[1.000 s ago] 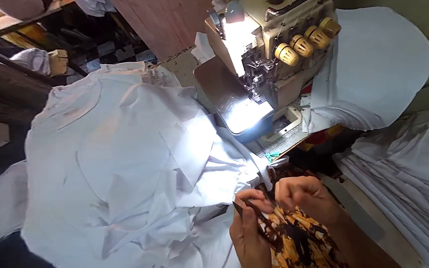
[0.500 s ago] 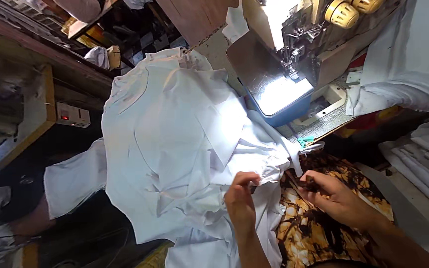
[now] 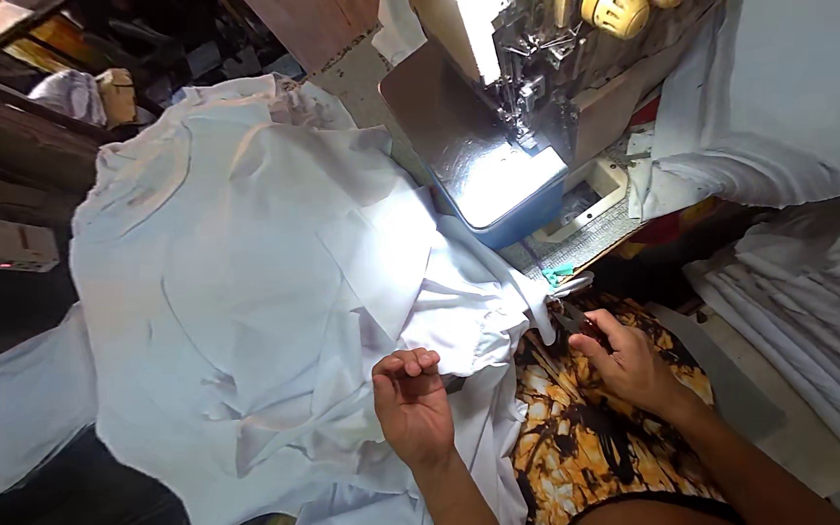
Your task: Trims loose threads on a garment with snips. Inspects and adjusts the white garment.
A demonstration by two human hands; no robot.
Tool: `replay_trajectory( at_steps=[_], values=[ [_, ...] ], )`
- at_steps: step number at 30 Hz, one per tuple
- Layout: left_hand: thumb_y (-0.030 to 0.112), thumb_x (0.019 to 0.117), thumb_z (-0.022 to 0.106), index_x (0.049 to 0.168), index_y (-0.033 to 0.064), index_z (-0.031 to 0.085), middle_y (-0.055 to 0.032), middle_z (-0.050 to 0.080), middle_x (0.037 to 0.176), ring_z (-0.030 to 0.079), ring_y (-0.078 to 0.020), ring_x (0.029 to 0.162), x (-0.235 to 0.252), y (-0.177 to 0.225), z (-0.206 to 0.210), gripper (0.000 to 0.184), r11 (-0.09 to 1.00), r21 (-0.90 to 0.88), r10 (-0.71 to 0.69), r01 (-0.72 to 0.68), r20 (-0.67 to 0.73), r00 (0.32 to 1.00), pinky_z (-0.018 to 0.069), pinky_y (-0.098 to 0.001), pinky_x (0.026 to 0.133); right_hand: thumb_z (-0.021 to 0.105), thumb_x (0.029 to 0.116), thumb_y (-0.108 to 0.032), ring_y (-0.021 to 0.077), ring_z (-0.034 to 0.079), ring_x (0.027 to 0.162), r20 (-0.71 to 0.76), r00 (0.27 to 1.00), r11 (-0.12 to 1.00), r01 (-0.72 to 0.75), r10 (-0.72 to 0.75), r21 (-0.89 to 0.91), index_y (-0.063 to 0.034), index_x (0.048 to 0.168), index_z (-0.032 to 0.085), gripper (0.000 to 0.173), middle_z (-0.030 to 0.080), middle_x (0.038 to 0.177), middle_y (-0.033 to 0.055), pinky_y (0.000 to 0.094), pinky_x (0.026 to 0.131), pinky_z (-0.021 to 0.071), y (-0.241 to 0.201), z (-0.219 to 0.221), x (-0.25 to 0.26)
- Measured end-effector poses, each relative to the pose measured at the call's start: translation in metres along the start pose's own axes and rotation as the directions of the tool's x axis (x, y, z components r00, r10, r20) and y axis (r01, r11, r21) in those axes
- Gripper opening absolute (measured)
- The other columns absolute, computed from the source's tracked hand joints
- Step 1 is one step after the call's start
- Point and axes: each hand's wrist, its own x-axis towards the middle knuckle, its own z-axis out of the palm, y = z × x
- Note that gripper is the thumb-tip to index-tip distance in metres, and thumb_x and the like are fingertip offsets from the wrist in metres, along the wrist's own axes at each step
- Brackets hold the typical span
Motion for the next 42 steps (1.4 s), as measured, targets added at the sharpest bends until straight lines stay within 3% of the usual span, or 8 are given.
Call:
replay_trajectory(
  at_steps=[4,11,27,30,33,37,40,42],
  values=[
    [0.033,0.108,0.044,0.1,0.0168,0.073,0.0018,0.073,0.087,0.072,-0.0119,0.087,0.0,0.0,-0.001,0.034,1.0,-0.015,0.0,0.0,0.006,1.0,0.0586,-0.0274,0.086,0.051,0.1048,-0.046,0.0161,0.064,0.066,-0.1,0.989,0.985,0.093,-0.108,-0.148,0.0,0.106,0.067,0.049,0.067,0.079,0.01,0.0297,0.06,0.0531,0.013,0.01,0.009],
    [0.033,0.1078,0.045,0.1,0.017,0.073,0.0014,0.073,0.087,0.072,-0.0117,0.087,0.001,0.0,-0.003,0.034,1.0,-0.011,-0.008,0.008,0.03,1.0,0.0589,-0.0274,0.085,0.053,0.105,-0.042,0.0194,0.068,0.069,-0.126,0.966,0.961,0.199,-0.225,-0.191,0.0009,0.105,0.068,0.046,0.07,0.083,0.0132,0.0321,0.061,0.0549,0.032,0.014,0.024],
    [0.032,0.1071,0.047,0.1,0.0153,0.073,0.0004,0.073,0.086,0.072,-0.0121,0.086,0.002,0.002,-0.001,0.032,1.0,-0.023,-0.018,0.018,0.015,1.0,0.059,-0.027,0.084,0.05,0.108,-0.037,0.0051,0.058,0.063,-0.213,0.942,0.965,0.263,-0.257,-0.002,0.0005,0.092,0.064,0.043,0.061,0.07,0.008,0.0162,0.059,0.0465,0.034,0.01,0.021],
    [0.031,0.1091,0.042,0.099,0.0185,0.072,0.0035,0.073,0.086,0.071,-0.0096,0.085,0.0,0.001,0.001,0.034,0.988,0.154,0.027,-0.027,0.004,1.0,0.0588,-0.0251,0.083,0.05,0.1079,-0.038,0.004,0.055,0.06,-0.209,0.95,0.971,0.237,-0.231,0.006,0.0004,0.091,0.064,0.044,0.059,0.067,0.0066,0.0153,0.057,0.0449,0.033,0.008,0.018],
    [0.031,0.1093,0.045,0.103,0.0252,0.07,0.0119,0.072,0.086,0.069,-0.0017,0.077,-0.009,-0.004,0.017,0.026,0.83,0.548,0.016,-0.102,0.161,0.987,0.058,-0.0194,0.072,0.05,0.1078,-0.038,0.006,0.057,0.061,-0.186,0.954,0.972,0.232,-0.233,-0.031,-0.0001,0.093,0.065,0.044,0.06,0.068,0.0078,0.0167,0.058,0.0462,0.031,0.006,0.013],
    [0.012,0.1077,0.046,0.108,-0.0019,0.069,0.0018,0.072,0.081,0.064,-0.0023,0.056,-0.025,-0.036,0.064,0.027,0.672,0.732,-0.352,0.116,0.178,0.919,0.0554,-0.0199,0.047,0.052,0.1067,-0.039,0.0166,0.067,0.068,-0.121,0.964,0.967,0.219,-0.235,-0.13,-0.0015,0.1,0.069,0.042,0.069,0.077,0.0112,0.0295,0.06,0.0536,0.03,0.003,0.007],
    [0.011,0.1075,0.046,0.111,-0.0057,0.07,-0.004,0.075,0.086,0.065,-0.0062,0.054,-0.024,-0.064,0.08,0.029,0.58,0.804,-0.361,0.13,0.11,0.926,0.0562,-0.0224,0.047,0.054,0.1042,-0.045,0.019,0.069,0.069,-0.08,0.979,0.973,0.176,-0.189,-0.149,-0.0021,0.104,0.07,0.045,0.071,0.08,0.0111,0.034,0.059,0.0548,0.032,-0.005,0.003],
    [0.012,0.1076,0.046,0.11,-0.0047,0.07,-0.0028,0.076,0.084,0.063,-0.005,0.051,-0.023,-0.07,0.086,0.029,0.562,0.818,-0.319,0.12,0.081,0.944,0.0542,-0.0214,0.044,0.056,0.1021,-0.047,0.0092,0.063,0.067,-0.07,0.991,0.993,0.115,-0.117,-0.035,-0.0025,0.103,0.068,0.047,0.068,0.078,0.0064,0.0246,0.06,0.0516,0.033,-0.016,-0.002]
  ],
)
